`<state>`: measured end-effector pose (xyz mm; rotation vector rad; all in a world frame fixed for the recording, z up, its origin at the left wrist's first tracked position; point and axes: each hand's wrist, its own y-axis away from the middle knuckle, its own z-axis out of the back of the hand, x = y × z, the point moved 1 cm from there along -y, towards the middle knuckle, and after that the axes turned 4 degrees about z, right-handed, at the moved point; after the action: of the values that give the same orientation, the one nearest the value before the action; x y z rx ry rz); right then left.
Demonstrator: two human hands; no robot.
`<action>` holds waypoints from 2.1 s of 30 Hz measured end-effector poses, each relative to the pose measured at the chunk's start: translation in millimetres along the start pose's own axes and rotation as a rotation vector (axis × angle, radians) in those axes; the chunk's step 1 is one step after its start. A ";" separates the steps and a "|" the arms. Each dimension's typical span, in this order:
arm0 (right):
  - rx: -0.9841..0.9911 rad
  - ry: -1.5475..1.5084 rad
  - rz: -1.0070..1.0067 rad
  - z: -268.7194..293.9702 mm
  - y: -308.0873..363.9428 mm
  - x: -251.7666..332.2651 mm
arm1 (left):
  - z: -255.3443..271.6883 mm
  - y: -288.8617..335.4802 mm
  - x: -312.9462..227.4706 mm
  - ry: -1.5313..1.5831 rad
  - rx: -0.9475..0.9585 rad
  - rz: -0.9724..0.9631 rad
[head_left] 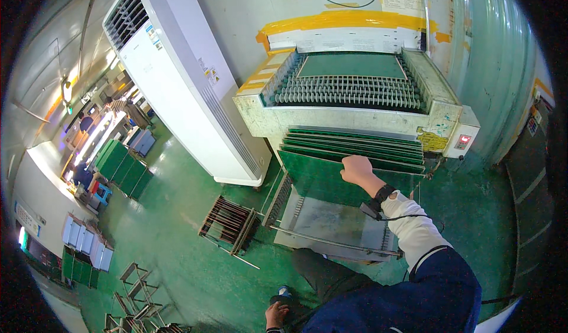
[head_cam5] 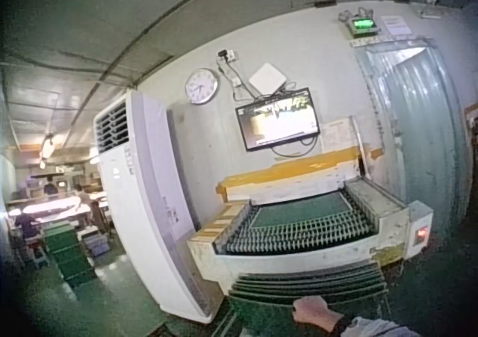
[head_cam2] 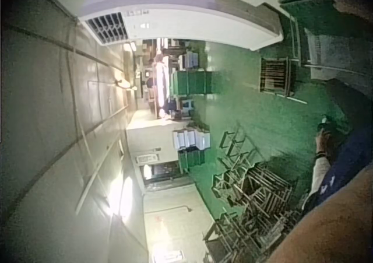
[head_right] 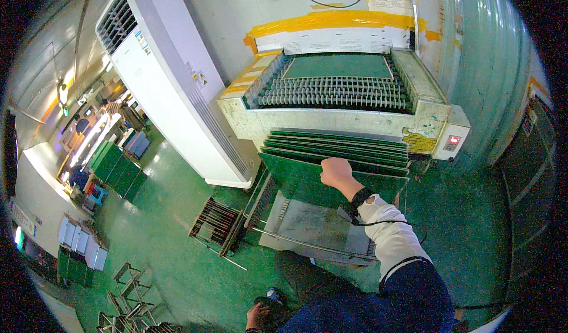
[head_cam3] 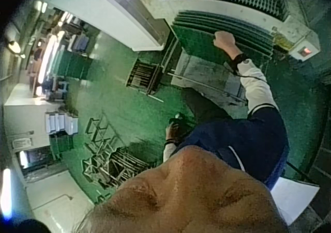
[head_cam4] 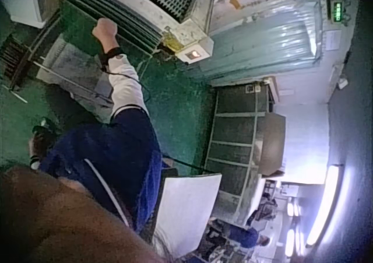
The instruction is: Moving green circuit boards from a drying or processing machine into a storage rack.
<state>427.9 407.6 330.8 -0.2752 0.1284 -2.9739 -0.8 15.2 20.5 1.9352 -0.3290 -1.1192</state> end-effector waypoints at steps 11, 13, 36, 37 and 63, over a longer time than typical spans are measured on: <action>0.021 0.000 -0.002 2.5 -0.6 3.6 | 17.5 -17.3 9.6 -0.053 0.096 -0.056; 0.026 0.010 -0.010 2.4 0.5 0.3 | 13.9 -18.7 8.5 -0.042 0.090 -0.035; 0.011 -0.008 -0.030 5.4 1.8 4.2 | -1.2 0.0 -2.6 0.043 -0.007 0.042; 0.012 -0.009 -0.031 5.4 1.5 4.5 | -0.9 -0.9 -1.0 0.028 -0.024 0.036; 0.001 -0.013 -0.011 0.2 1.1 3.5 | 2.3 -0.1 -1.1 0.065 0.019 0.048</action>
<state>424.7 406.0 331.4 -0.2952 0.1242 -2.9822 -3.4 14.7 20.6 1.9656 -0.3502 -1.0233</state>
